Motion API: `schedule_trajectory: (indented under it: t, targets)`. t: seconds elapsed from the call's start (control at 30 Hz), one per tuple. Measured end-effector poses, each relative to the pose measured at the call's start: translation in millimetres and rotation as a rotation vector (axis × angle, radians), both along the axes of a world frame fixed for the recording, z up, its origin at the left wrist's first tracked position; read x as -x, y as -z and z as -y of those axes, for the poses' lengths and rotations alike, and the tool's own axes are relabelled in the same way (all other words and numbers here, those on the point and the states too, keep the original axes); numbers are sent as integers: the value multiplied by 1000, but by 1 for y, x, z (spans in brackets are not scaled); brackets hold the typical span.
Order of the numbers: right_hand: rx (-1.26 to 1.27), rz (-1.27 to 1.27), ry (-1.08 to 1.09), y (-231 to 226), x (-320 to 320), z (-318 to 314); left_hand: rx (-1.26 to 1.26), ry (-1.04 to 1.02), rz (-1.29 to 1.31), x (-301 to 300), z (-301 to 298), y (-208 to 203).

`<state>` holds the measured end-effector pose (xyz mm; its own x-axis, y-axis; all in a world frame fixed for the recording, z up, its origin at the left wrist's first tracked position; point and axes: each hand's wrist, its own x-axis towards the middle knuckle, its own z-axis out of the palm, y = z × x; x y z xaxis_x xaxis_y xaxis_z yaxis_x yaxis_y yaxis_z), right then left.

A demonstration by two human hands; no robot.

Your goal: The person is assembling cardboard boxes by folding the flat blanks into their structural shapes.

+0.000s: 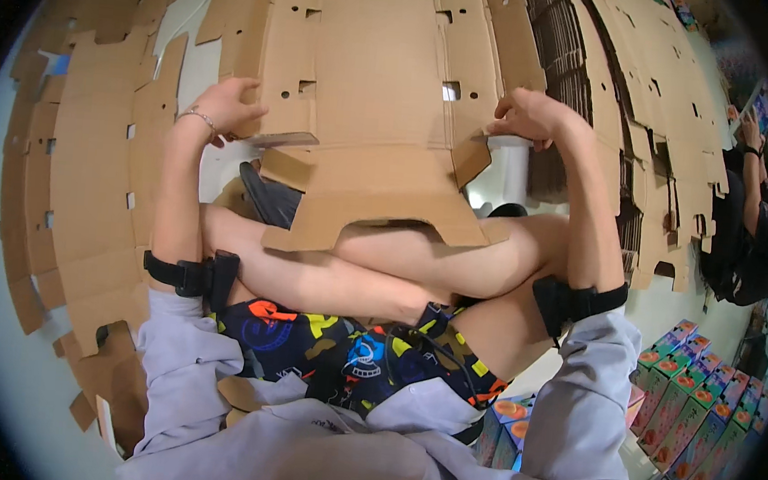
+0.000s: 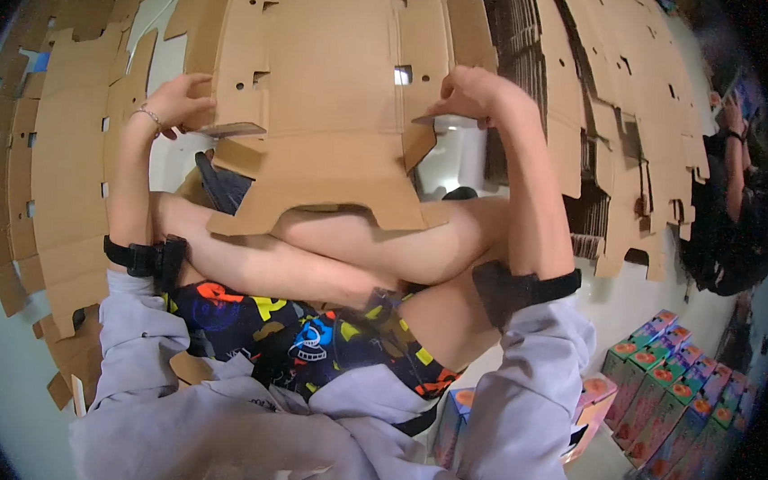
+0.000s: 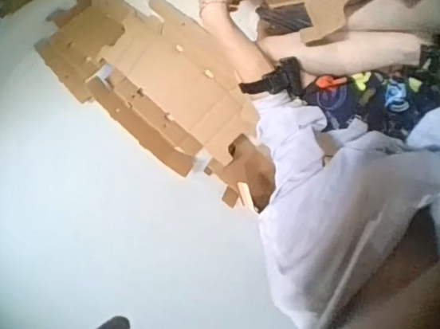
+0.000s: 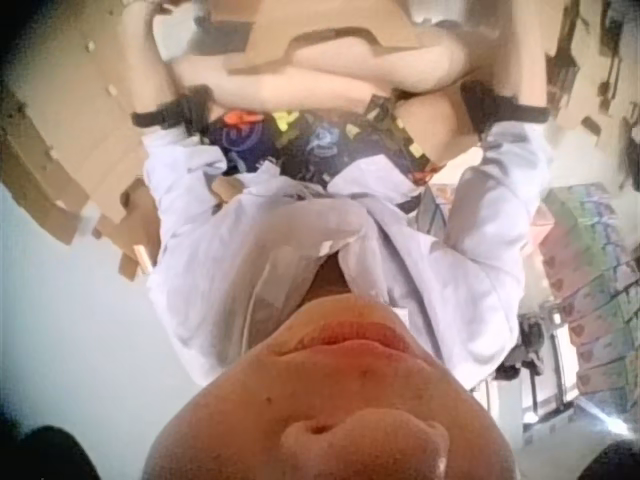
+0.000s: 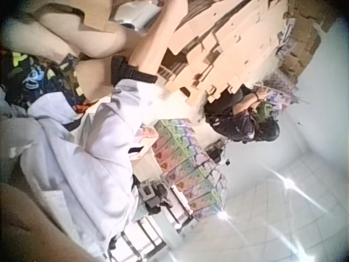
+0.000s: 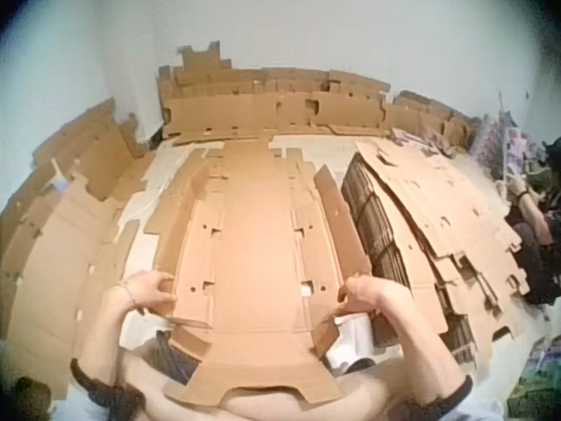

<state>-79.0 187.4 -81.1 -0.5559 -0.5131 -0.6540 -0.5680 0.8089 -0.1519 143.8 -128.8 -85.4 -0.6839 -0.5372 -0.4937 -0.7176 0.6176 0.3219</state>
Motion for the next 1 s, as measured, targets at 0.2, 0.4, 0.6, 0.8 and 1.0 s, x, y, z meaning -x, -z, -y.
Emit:
schedule_trajectory:
  t: [0.2, 0.4, 0.6, 0.8, 1.0]
  targets:
    - [-160, 78, 110, -13, -10, 6, 168, 153, -87, 0, 42, 42]
    - [214, 14, 275, -8, 6, -12, 170, -69, -735, 5, 46, 9]
    - [619, -244, 159, -10, 13, -6, 162, -88, -810, 1, 81, 31]
    - [347, -179, 120, 11, 21, -23, 413, 86, -495, 4, 69, 48]
    - [401, -198, 100, 17, 17, -23, -139, 335, -452, 13, -3, 14]
